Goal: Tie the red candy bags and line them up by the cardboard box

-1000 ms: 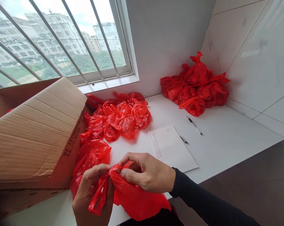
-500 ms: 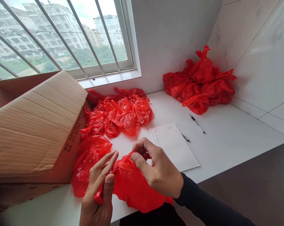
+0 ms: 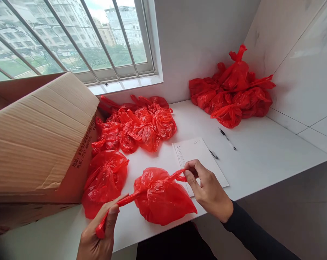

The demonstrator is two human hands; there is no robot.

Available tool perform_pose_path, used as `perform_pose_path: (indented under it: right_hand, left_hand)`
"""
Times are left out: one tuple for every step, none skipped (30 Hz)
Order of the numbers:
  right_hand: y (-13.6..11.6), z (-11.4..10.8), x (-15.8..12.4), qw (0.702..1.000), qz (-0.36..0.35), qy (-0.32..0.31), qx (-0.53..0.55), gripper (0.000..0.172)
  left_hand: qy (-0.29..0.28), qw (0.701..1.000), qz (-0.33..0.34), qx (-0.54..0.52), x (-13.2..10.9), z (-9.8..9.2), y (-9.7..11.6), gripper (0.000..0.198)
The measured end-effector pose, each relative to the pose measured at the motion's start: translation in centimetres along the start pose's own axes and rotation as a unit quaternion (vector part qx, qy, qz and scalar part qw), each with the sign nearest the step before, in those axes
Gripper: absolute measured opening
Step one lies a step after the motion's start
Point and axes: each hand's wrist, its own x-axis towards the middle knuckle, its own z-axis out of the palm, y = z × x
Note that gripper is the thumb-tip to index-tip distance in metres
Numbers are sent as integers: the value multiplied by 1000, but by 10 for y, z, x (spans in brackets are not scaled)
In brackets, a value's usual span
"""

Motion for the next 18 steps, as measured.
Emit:
perform_pose_path:
  right_hand:
    - [-3, 2, -1, 1000, 6, 0, 31, 20]
    - [-8, 4, -2, 998, 9, -3, 68, 21]
    - [-14, 6, -2, 994, 9, -9, 106, 22]
    - [-20, 9, -3, 990, 7, -13, 141, 22]
    - [-26, 13, -4, 985, 3, -13, 169, 22]
    - [-30, 16, -4, 982, -3, -10, 190, 22]
    - [-33, 21, -5, 979, -12, -5, 202, 22]
    - [-33, 26, -5, 977, -22, 0, 210, 21]
    - [-32, 32, -5, 976, -34, 3, 215, 20]
    - [-28, 38, -6, 976, -43, 9, 214, 19]
    - [-23, 44, -6, 977, -51, 16, 206, 17]
    - [-17, 50, -7, 980, -58, 30, 190, 16]
    - [-10, 55, -9, 983, -62, 47, 166, 15]
    - [-3, 60, -10, 986, -67, 63, 138, 13]
    - [4, 64, -12, 988, -74, 76, 108, 12]
    - [10, 67, -15, 990, -84, 86, 79, 10]
    - [15, 70, -17, 990, -94, 93, 51, 6]
    - [20, 72, -19, 990, -102, 96, 22, 5]
  left_hand:
    - [17, 999, -10, -27, 0, 4, 3, 27]
    - [32, 998, -7, -48, 0, 8, 6, 29]
    - [40, 997, 5, -61, 2, 13, 10, 32]
    - [35, 997, 23, -63, 3, 19, 14, 37]
    - [13, 997, 46, -54, 5, 26, 18, 44]
    - [-16, 997, 72, -36, 8, 32, 22, 49]
    - [-45, 994, 103, -13, 10, 39, 26, 52]
    - [-67, 988, 137, 13, 12, 45, 28, 54]
    - [-81, 981, 170, 39, 13, 52, 30, 55]
    - [-88, 973, 203, 64, 15, 58, 30, 56]
    - [-89, 965, 230, 87, 15, 63, 29, 57]
    - [-90, 958, 248, 112, 15, 68, 27, 58]
    - [-91, 951, 260, 142, 15, 72, 24, 59]
    - [-92, 944, 266, 175, 14, 76, 20, 59]
    - [-91, 936, 271, 205, 12, 79, 16, 59]
    - [-90, 929, 276, 230, 11, 82, 12, 60]
    - [-89, 924, 279, 248, 10, 85, 9, 60]
    - [-89, 920, 282, 258, 9, 88, 6, 60]
